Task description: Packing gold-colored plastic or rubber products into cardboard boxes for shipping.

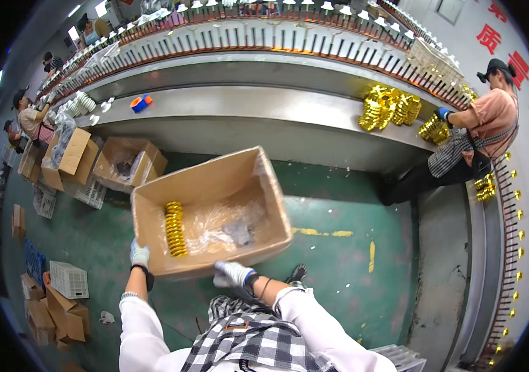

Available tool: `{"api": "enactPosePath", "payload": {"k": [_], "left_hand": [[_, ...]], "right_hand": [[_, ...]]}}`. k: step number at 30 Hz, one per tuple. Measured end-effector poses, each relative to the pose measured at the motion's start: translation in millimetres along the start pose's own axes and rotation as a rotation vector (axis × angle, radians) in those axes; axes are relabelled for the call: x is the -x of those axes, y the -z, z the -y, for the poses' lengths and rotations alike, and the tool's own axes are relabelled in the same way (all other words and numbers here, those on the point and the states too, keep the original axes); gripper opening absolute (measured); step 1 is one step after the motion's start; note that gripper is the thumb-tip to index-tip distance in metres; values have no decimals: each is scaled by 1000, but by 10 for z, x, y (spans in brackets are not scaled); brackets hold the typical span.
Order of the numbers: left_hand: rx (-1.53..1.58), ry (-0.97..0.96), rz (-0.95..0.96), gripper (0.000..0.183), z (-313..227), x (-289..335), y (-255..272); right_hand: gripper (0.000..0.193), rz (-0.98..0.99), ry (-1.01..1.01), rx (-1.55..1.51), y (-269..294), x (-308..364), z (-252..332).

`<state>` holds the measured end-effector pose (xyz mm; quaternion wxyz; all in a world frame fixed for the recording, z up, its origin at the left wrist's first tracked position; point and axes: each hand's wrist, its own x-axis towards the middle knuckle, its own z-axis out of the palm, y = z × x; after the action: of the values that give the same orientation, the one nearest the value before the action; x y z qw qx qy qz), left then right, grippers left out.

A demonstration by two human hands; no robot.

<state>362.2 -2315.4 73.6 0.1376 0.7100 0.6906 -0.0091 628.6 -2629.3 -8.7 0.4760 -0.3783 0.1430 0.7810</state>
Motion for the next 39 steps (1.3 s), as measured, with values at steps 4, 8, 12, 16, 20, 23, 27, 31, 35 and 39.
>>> {"api": "enactPosePath", "payload": {"k": [4,8,12,16,20,23,27,31,35,39], "left_hand": [[-64,10,-275,74,-457,765,-313],[246,-76,-316,68,-1508,1351,-856],[524,-301,-239,62,-3016,1578,-1571],[1079,-311,86,54,-5240,2037,-1810],[972,-617,312,54,-6709,2035,-2964],[1040,-602,517,53,-8192,2525,-3406],[1060,-563,691,50,-9583,2921,-3829],[961,-371,827,47,-10187,3201,-4385],[1165,315,1226,67,-10835,3448,-4730],[1387,827,1226,89,-11233,3664,-5325]], "right_hand": [[40,322,200,835,477,1601,1071],[45,38,300,653,1849,2360,2288],[70,-267,401,387,3273,2952,3347],[83,-716,798,762,4097,3362,4448],[87,-1037,1160,756,4840,3591,6041],[88,-1265,1132,989,5325,4055,7292],[87,-1238,1023,1333,5701,4154,8380],[92,-996,525,1602,5602,4149,8881],[104,-791,727,1423,6368,4067,9096],[100,-727,763,1339,6801,3901,9055]]}}
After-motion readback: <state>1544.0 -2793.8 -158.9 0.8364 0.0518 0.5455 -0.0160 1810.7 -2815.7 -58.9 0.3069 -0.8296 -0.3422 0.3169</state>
